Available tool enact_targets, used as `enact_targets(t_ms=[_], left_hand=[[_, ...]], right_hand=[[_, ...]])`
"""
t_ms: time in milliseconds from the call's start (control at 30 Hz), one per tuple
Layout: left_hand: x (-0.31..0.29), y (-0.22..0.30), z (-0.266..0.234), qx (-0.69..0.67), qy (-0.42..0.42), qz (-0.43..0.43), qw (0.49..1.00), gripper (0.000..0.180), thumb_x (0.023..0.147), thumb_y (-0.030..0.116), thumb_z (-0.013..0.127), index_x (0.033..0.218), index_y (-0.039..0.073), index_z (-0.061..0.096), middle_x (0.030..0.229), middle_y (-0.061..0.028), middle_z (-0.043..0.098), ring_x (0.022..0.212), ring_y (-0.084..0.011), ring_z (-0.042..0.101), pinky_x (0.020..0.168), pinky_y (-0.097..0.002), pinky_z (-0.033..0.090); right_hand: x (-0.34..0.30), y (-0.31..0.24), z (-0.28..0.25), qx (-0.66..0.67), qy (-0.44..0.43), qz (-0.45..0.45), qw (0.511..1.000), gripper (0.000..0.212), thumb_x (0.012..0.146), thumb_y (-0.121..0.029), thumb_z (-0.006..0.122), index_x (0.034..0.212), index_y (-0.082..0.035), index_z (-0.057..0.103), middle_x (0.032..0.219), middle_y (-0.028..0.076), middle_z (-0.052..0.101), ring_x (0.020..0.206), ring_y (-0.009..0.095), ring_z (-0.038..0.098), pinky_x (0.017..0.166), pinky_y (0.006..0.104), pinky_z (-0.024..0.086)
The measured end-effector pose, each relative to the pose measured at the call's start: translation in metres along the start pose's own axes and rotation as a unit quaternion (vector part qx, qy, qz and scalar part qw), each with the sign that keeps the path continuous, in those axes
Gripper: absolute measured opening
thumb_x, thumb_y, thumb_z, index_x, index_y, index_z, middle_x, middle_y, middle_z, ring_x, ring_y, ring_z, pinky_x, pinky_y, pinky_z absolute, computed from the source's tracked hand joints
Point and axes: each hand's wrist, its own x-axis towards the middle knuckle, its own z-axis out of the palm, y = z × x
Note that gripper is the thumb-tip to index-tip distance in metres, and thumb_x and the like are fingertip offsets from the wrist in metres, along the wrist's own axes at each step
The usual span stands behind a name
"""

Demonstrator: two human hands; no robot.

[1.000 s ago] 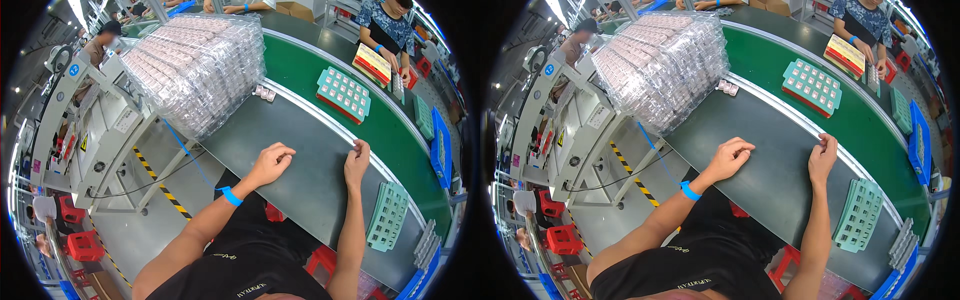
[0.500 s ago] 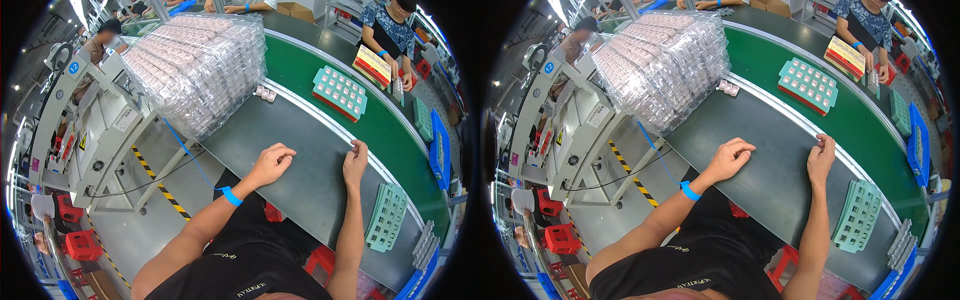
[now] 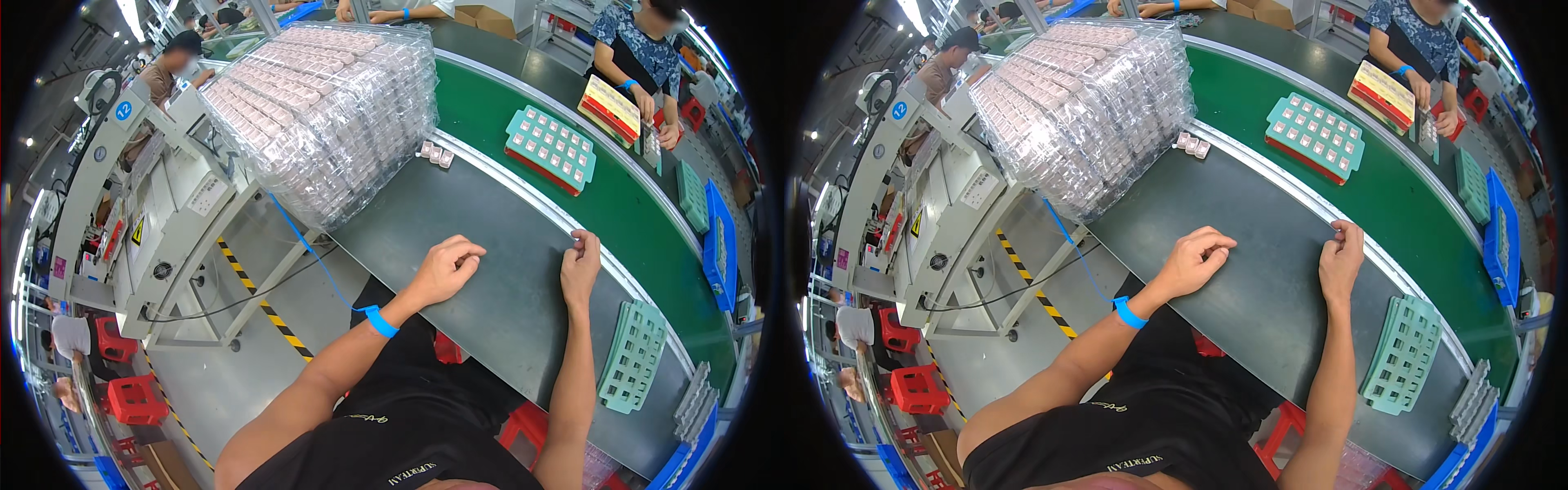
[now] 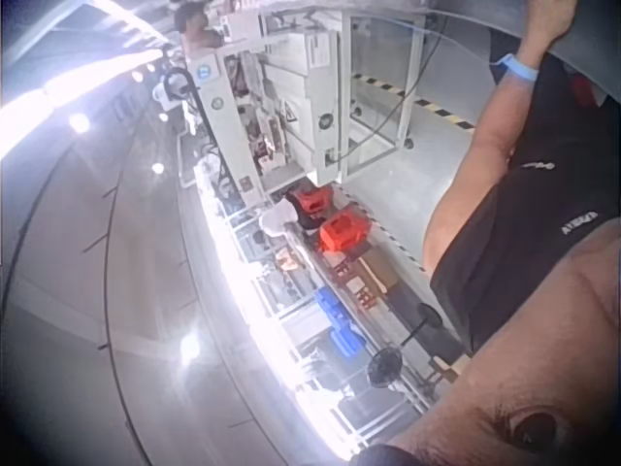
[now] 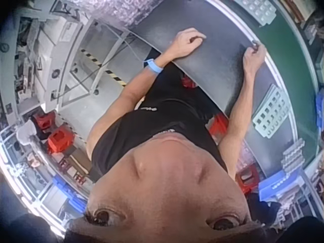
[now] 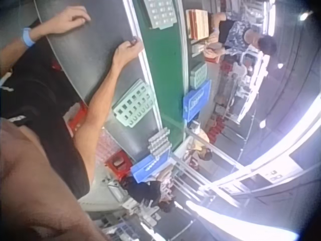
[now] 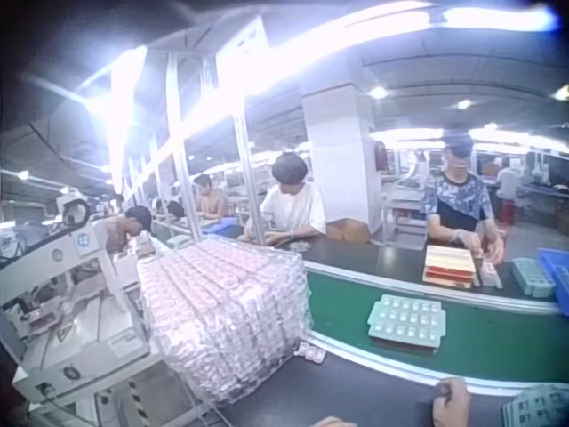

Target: Placing small electronic components into a yellow positioning tray and covering them with a green protective tray.

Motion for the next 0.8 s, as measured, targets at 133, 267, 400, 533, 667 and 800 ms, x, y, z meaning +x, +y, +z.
enact_targets(t_ms=[133,267,400,533,667,800], left_hand=[[-0.001,-0.002,-0.001,-0.004,0.006,0.002,1.0,0.018,0.092,0.006,0.063,0.106,0.001,0.073,0.094,-0.0079,0.067,0.074,-0.017,0.064,0.069,-0.0305,0.052],[-0.002,-0.001,0.0,-0.003,0.01,-0.006,1.0,0.018,0.092,0.006,0.064,0.106,0.001,0.073,0.094,-0.0077,0.067,0.074,-0.017,0.063,0.068,-0.0304,0.051],[-0.001,0.0,0.001,-0.005,0.01,0.002,1.0,0.019,0.093,0.01,0.061,0.104,-0.001,0.072,0.094,-0.0107,0.067,0.075,-0.023,0.066,0.069,-0.034,0.053],[-0.001,-0.002,0.001,-0.008,0.009,0.013,1.0,0.019,0.093,0.01,0.061,0.104,-0.001,0.072,0.094,-0.0109,0.067,0.076,-0.0238,0.066,0.07,-0.0345,0.053],[-0.001,-0.002,0.001,-0.009,0.009,0.016,1.0,0.019,0.093,0.01,0.061,0.104,-0.001,0.072,0.094,-0.0112,0.067,0.075,-0.024,0.066,0.07,-0.0344,0.053],[-0.002,0.0,-0.001,-0.011,0.0,-0.004,1.0,0.019,0.093,0.01,0.062,0.104,0.0,0.072,0.094,-0.0116,0.067,0.075,-0.0235,0.066,0.07,-0.0341,0.053]], right_hand=[[-0.001,-0.009,0.001,-0.001,-0.006,0.039,0.999,0.029,0.085,0.008,0.05,0.11,-0.001,0.062,0.102,0.01,0.056,0.084,0.02,0.054,0.08,0.0326,0.048],[-0.001,-0.001,0.001,-0.025,0.011,0.013,1.0,0.035,0.086,0.007,0.051,0.117,-0.003,0.065,0.113,0.012,0.054,0.085,0.021,0.054,0.08,0.0332,0.048],[-0.001,0.002,0.001,-0.043,0.03,-0.002,0.999,0.037,0.085,0.009,0.05,0.117,-0.003,0.065,0.114,0.011,0.052,0.085,0.021,0.052,0.078,0.0334,0.047],[0.0,0.009,0.001,-0.057,0.031,-0.012,0.998,0.037,0.084,0.009,0.05,0.116,-0.003,0.066,0.114,0.011,0.052,0.087,0.021,0.053,0.078,0.0333,0.048],[0.0,0.009,0.0,-0.048,0.021,0.01,0.999,0.036,0.085,0.007,0.051,0.116,-0.004,0.066,0.114,0.011,0.054,0.094,0.021,0.056,0.079,0.0326,0.05],[0.001,0.011,-0.002,-0.021,0.006,0.029,0.999,0.034,0.085,0.008,0.051,0.114,-0.004,0.067,0.117,0.011,0.054,0.096,0.023,0.057,0.084,0.0332,0.051]])
